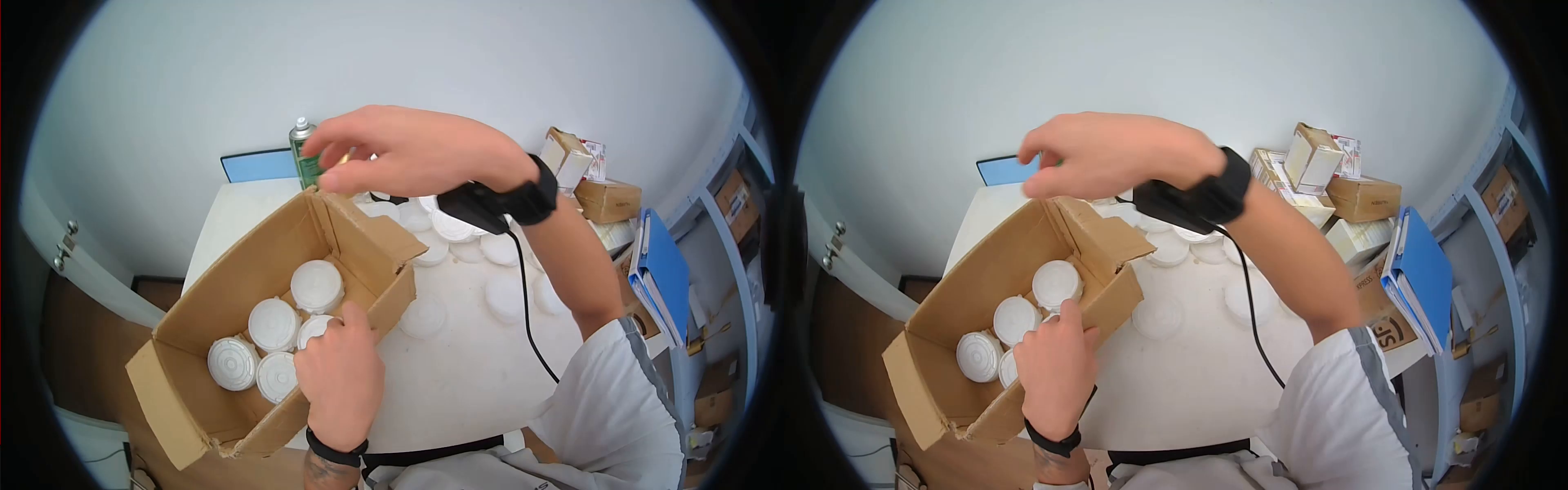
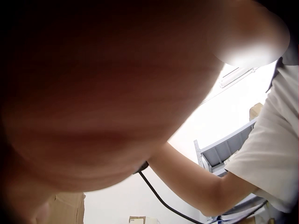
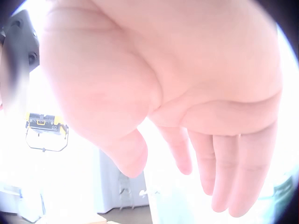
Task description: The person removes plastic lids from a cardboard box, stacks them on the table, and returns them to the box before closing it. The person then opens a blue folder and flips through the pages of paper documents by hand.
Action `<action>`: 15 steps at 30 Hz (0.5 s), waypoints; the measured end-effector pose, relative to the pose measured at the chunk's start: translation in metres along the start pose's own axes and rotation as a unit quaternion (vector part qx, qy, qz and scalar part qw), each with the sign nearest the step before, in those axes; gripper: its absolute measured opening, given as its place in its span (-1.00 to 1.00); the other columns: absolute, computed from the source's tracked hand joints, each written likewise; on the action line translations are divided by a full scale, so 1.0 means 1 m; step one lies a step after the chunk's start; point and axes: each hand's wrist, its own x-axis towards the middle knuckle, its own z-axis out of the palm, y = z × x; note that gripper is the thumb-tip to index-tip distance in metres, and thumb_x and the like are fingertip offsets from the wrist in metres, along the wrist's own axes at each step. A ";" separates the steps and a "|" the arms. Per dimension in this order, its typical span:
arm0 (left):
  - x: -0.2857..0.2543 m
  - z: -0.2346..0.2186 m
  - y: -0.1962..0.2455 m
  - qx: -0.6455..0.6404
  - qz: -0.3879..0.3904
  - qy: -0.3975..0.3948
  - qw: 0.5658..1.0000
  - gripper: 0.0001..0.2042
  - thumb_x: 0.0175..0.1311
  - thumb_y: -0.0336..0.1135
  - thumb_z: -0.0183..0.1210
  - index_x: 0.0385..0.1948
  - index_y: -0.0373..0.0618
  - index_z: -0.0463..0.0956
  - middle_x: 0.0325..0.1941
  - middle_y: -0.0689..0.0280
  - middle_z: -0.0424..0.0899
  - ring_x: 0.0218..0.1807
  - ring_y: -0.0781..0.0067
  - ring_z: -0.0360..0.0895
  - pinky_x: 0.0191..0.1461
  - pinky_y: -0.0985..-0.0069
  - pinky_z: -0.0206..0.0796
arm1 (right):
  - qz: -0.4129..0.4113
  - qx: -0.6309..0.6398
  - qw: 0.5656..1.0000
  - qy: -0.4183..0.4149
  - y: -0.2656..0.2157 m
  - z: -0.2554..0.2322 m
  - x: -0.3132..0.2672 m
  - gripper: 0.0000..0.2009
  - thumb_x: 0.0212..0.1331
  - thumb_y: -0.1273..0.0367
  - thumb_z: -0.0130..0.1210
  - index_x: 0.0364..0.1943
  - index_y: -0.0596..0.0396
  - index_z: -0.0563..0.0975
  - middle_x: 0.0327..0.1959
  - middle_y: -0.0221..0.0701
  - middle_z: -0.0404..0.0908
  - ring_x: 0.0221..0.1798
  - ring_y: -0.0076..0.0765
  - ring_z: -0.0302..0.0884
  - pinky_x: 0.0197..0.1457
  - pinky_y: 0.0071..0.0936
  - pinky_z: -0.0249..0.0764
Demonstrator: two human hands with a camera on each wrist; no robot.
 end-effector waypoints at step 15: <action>0.024 0.154 0.093 0.047 0.183 0.033 0.981 -0.31 0.21 -0.22 0.43 0.36 -0.14 0.31 0.37 -0.17 0.28 0.33 -0.39 0.32 0.29 -0.17 0.35 | 0.190 -0.214 0.921 0.265 0.206 0.137 -0.164 -0.26 -0.11 0.23 0.58 0.23 0.13 0.49 0.34 0.15 0.41 0.48 0.32 0.25 0.52 0.17 0.23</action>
